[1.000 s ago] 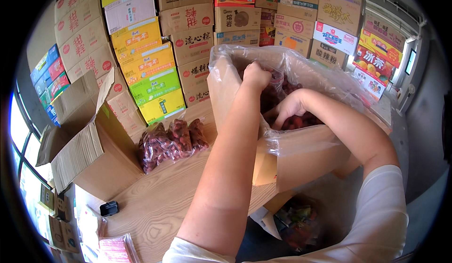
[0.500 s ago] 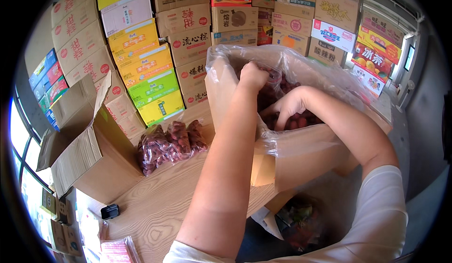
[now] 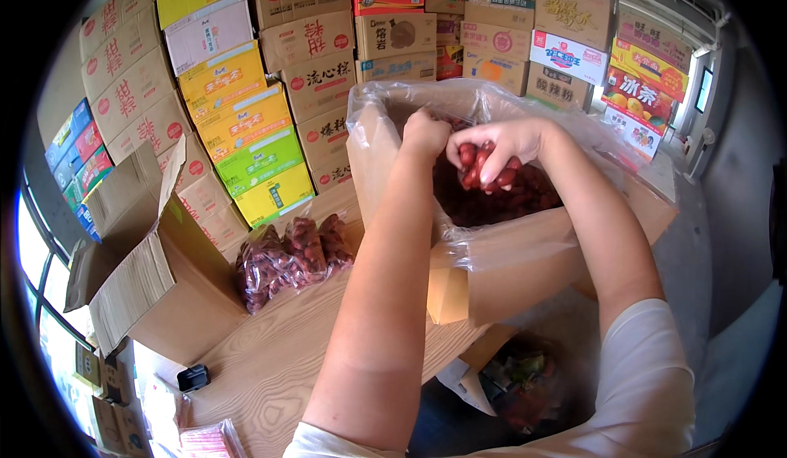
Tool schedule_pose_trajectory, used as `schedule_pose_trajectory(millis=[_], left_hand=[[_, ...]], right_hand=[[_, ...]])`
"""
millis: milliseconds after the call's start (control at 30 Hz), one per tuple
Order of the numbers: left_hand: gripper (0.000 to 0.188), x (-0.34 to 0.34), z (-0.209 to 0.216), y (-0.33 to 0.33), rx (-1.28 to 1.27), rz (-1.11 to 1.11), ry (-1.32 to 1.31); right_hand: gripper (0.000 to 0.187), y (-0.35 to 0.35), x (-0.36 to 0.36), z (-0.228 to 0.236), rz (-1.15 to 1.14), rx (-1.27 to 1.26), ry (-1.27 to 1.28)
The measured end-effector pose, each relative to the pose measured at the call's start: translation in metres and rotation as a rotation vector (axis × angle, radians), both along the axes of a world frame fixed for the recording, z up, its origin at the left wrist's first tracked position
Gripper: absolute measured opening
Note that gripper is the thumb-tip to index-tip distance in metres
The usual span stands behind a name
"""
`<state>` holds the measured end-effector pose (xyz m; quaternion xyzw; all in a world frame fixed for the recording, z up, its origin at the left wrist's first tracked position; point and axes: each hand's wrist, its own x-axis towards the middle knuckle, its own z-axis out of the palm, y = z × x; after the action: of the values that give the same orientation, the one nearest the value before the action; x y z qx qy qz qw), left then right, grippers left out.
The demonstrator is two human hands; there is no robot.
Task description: The person repeatedly scoops dried red dates from a large cardboard box into small clear plastic bags. They seal each bag by hand and place it on a wooden table next to a growing pile of finished packages. The workspace is surrounded by stacks of cardboard boxes.
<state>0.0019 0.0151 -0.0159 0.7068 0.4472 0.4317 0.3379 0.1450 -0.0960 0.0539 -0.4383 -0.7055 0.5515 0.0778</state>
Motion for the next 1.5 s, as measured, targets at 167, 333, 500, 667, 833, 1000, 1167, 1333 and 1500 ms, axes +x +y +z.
schedule_pose_trajectory(millis=[167, 333, 500, 667, 833, 1000, 1167, 1333, 1500], left_hand=[[0.038, -0.004, -0.003, -0.002, -0.029, 0.007, -0.1], [0.051, -0.002, 0.009, -0.021, -0.149, -0.308, -0.258], [0.058, -0.008, 0.018, -0.038, -0.139, -0.434, -0.251], [0.059, -0.011, 0.015, -0.032, -0.143, -0.51, -0.29], [0.058, -0.009, 0.016, -0.035, -0.145, -0.515, -0.287], [0.062, -0.006, 0.009, -0.018, -0.121, -0.47, -0.273], [0.06, -0.007, 0.009, -0.021, -0.124, -0.474, -0.311], [0.06, -0.009, 0.015, -0.033, -0.156, -0.381, -0.274], [0.061, -0.013, 0.018, -0.038, -0.122, -0.368, -0.276]], right_hand=[[0.039, 0.009, 0.014, 0.01, -0.044, 0.193, 0.426], [0.029, 0.027, 0.0, -0.003, -0.476, 0.364, 0.865], [0.035, 0.046, -0.005, -0.015, -0.735, 0.611, 0.985], [0.037, 0.051, -0.016, -0.022, -0.777, 0.689, 1.046], [0.036, 0.054, -0.011, -0.028, -0.827, 0.754, 1.039], [0.032, 0.057, -0.003, -0.027, -0.75, 0.709, 1.027], [0.022, 0.053, -0.01, -0.026, -0.763, 0.649, 1.033], [0.02, 0.047, -0.004, -0.021, -0.732, 0.561, 0.966], [0.027, 0.045, -0.006, -0.022, -0.698, 0.598, 0.96]])
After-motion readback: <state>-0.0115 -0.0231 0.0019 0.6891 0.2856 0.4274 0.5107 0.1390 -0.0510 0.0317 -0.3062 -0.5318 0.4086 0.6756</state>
